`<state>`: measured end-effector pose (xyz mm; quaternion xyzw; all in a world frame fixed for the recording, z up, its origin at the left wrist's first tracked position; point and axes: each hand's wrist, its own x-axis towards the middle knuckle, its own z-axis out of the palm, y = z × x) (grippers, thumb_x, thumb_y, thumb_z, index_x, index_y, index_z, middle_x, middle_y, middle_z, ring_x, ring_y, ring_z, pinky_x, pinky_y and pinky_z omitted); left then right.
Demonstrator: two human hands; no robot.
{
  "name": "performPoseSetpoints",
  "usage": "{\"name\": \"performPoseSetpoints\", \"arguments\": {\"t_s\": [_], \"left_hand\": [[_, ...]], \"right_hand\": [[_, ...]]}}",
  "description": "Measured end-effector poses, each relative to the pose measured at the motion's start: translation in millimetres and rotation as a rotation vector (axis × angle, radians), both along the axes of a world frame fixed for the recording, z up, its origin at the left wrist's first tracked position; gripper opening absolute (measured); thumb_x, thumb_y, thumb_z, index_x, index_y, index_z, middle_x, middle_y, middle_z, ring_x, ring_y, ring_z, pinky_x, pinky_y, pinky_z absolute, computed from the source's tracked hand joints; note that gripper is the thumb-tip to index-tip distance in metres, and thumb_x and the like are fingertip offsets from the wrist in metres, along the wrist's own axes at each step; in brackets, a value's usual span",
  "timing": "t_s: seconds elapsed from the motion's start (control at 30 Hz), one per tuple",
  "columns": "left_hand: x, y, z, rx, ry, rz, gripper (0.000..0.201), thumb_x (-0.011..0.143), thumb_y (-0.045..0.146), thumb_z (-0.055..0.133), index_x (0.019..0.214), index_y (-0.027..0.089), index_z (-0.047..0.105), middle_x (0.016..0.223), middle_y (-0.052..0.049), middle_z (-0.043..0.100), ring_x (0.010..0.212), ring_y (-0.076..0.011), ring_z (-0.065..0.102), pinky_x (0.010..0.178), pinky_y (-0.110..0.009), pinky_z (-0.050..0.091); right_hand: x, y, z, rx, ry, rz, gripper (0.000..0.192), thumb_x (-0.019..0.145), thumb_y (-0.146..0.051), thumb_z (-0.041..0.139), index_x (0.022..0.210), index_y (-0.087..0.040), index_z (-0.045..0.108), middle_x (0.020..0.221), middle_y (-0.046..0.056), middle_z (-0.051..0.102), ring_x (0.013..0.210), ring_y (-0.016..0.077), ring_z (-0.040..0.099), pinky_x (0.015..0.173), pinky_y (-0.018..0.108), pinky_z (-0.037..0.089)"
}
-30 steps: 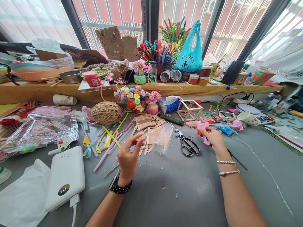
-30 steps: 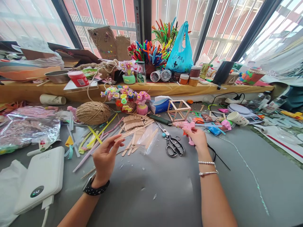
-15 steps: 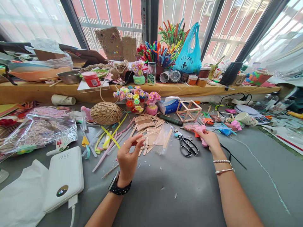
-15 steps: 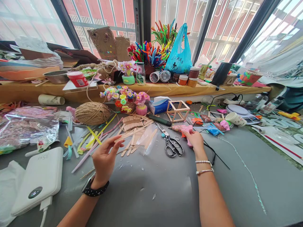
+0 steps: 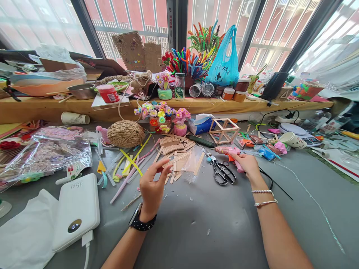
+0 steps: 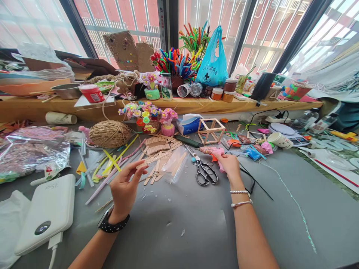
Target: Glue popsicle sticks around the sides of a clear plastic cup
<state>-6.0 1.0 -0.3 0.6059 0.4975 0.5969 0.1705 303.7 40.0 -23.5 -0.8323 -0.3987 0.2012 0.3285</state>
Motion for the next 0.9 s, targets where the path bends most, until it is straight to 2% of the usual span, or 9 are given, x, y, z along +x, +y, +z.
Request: {"name": "performPoseSetpoints", "arguments": {"t_s": [0.3,0.4,0.6,0.67,0.77,0.83,0.9], "left_hand": [[0.6,-0.9,2.5,-0.018,0.007,0.003,0.017,0.077,0.032,0.058,0.086,0.02,0.065,0.083,-0.003,0.07,0.057,-0.0113,0.063,0.061,-0.024,0.05],[0.5,-0.9,2.5,-0.022,0.004,0.007,0.018,0.077,0.032,0.058,0.087,0.02,0.066,0.084,-0.003,0.07,0.057,-0.0112,0.063,0.061,-0.024,0.05],[0.3,-0.2,0.4,-0.011,0.022,-0.001,0.017,0.076,0.031,0.059,0.086,0.019,0.066,0.083,-0.003,0.07,0.058,-0.0114,0.063,0.062,-0.024,0.05],[0.4,-0.1,0.2,-0.014,0.016,-0.007,0.017,0.076,0.031,0.059,0.086,0.019,0.066,0.084,-0.003,0.07,0.059,-0.0115,0.063,0.063,-0.025,0.05],[1.0,-0.6,0.8,-0.022,0.003,-0.035,0.017,0.076,0.03,0.06,0.086,0.019,0.066,0.082,-0.003,0.069,0.058,-0.0114,0.063,0.063,-0.024,0.051],[1.7,-1.1,1.5,-0.025,0.001,-0.077,0.017,0.075,0.03,0.06,0.086,0.018,0.066,0.078,-0.002,0.069,0.057,-0.0111,0.063,0.062,-0.024,0.051],[2.5,-1.7,2.0,-0.038,0.001,-0.126,0.017,0.075,0.03,0.061,0.086,0.018,0.067,0.075,-0.001,0.069,0.056,-0.011,0.063,0.062,-0.023,0.051]], "right_hand": [[-13.5,-1.0,0.2,-0.02,-0.131,0.085,0.046,0.062,-0.061,0.054,0.047,-0.018,0.059,0.04,0.003,0.055,0.041,0.0168,0.049,0.043,0.027,0.031],[-15.4,-2.6,1.8,-0.026,-0.172,0.101,0.045,0.065,-0.06,0.052,0.049,-0.019,0.06,0.039,0.003,0.053,0.041,0.0179,0.05,0.044,0.028,0.031],[-8.5,-3.7,5.7,-0.011,-0.252,0.094,0.038,0.062,-0.055,0.059,0.057,-0.018,0.063,0.058,0.009,0.065,0.057,0.023,0.057,0.052,0.03,0.037],[-6.6,-4.7,9.4,0.02,-0.287,0.063,0.041,0.064,-0.054,0.058,0.069,-0.014,0.065,0.07,0.013,0.067,0.065,0.0251,0.059,0.058,0.033,0.04],[-12.0,-8.1,19.0,0.175,-0.33,0.057,0.048,0.069,-0.054,0.055,0.09,-0.011,0.062,0.092,0.014,0.065,0.078,0.024,0.058,0.071,0.036,0.042],[-23.0,-11.3,26.4,0.401,-0.233,0.2,0.047,0.068,-0.054,0.057,0.089,-0.012,0.061,0.09,0.012,0.065,0.077,0.0216,0.058,0.071,0.036,0.045],[-38.7,-15.0,32.9,0.445,-0.016,0.423,0.043,0.069,-0.051,0.059,0.091,-0.015,0.059,0.093,0.009,0.064,0.075,0.0184,0.059,0.068,0.033,0.047]]}}
